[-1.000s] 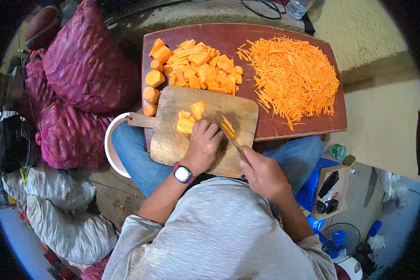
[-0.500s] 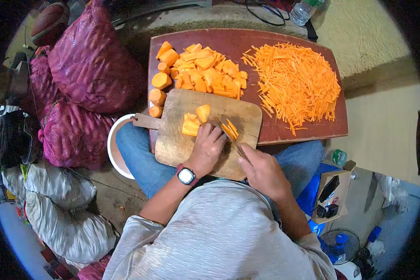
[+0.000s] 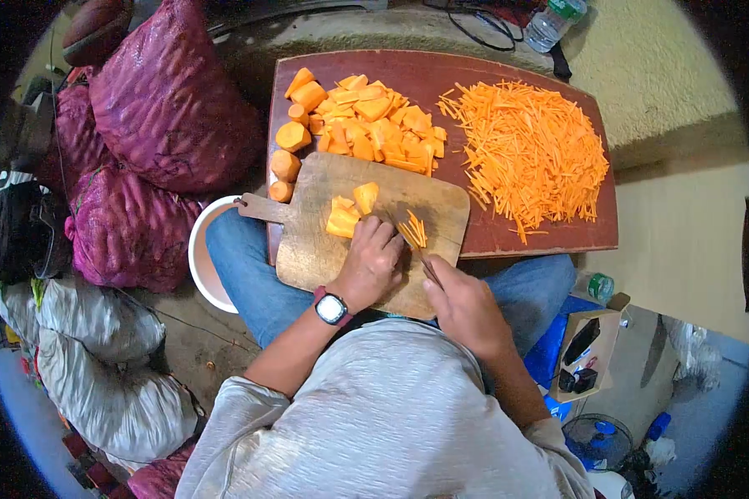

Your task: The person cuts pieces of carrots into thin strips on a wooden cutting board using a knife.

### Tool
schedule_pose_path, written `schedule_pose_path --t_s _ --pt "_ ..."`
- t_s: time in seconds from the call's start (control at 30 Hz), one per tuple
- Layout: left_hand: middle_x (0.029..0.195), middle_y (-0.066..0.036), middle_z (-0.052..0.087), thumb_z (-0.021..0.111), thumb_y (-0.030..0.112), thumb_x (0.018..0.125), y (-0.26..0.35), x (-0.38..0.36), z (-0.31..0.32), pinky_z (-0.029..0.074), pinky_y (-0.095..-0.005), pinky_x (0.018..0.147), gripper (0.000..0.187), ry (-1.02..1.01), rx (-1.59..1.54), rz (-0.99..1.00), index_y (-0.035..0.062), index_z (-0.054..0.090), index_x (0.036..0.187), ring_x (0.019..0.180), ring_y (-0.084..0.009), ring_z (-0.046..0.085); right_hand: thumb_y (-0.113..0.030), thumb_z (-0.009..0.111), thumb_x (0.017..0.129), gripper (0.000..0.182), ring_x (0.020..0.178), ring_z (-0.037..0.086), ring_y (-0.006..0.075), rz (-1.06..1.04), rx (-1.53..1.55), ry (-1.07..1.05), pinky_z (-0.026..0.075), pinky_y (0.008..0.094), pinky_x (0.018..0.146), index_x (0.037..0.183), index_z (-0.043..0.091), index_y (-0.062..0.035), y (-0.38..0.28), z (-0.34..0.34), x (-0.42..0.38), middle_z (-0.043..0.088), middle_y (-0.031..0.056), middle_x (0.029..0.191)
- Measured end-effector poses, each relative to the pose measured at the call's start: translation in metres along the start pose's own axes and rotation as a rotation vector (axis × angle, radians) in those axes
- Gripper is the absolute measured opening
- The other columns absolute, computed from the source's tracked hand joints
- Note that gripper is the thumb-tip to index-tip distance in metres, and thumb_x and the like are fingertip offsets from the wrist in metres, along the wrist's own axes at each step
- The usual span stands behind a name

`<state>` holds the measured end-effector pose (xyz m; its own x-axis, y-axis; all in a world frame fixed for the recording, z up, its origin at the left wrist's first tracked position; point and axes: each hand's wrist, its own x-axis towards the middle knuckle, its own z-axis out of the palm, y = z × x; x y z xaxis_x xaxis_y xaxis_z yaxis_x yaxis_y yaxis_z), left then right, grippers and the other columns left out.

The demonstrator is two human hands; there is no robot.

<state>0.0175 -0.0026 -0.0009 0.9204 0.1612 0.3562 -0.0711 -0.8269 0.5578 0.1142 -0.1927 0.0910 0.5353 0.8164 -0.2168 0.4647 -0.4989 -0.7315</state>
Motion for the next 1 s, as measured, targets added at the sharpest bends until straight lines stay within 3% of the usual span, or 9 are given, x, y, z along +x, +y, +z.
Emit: schedule_pose_path --t_s 0.3,0.93,1.0 --pt "0.105 -0.018 0.059 0.081 0.006 0.068 -0.003 -0.001 0.004 0.047 -0.0484 0.091 0.036 0.009 -0.014 -0.014 -0.0025 0.072 0.101 0.104 -0.0387 0.055 -0.014 0.062 0.107 0.021 0.101 0.068 0.0539 -0.013 0.032 0.026 0.055 0.0557 0.081 0.124 0.061 -0.0009 0.002 0.003 -0.005 0.069 0.0318 0.105" --pt "0.095 -0.016 0.06 0.078 0.003 0.075 -0.004 0.001 0.011 0.049 -0.0472 0.091 0.016 0.137 -0.063 0.008 -0.0018 0.072 0.089 0.098 -0.0371 0.058 -0.014 0.063 0.107 0.027 0.101 0.068 0.0545 0.0 0.073 0.011 0.056 0.0546 0.081 0.129 0.062 0.0013 -0.002 -0.001 -0.003 0.07 0.0327 0.104" --pt "0.094 -0.015 0.061 0.078 0.003 0.076 -0.006 0.004 0.008 0.049 -0.0466 0.09 0.013 0.165 -0.057 0.023 -0.0018 0.072 0.087 0.098 -0.0366 0.058 -0.016 0.064 0.106 0.036 0.106 0.071 0.0522 0.028 0.019 -0.052 0.058 0.0598 0.089 0.136 0.061 0.0019 -0.006 -0.006 -0.001 0.073 0.0318 0.114"
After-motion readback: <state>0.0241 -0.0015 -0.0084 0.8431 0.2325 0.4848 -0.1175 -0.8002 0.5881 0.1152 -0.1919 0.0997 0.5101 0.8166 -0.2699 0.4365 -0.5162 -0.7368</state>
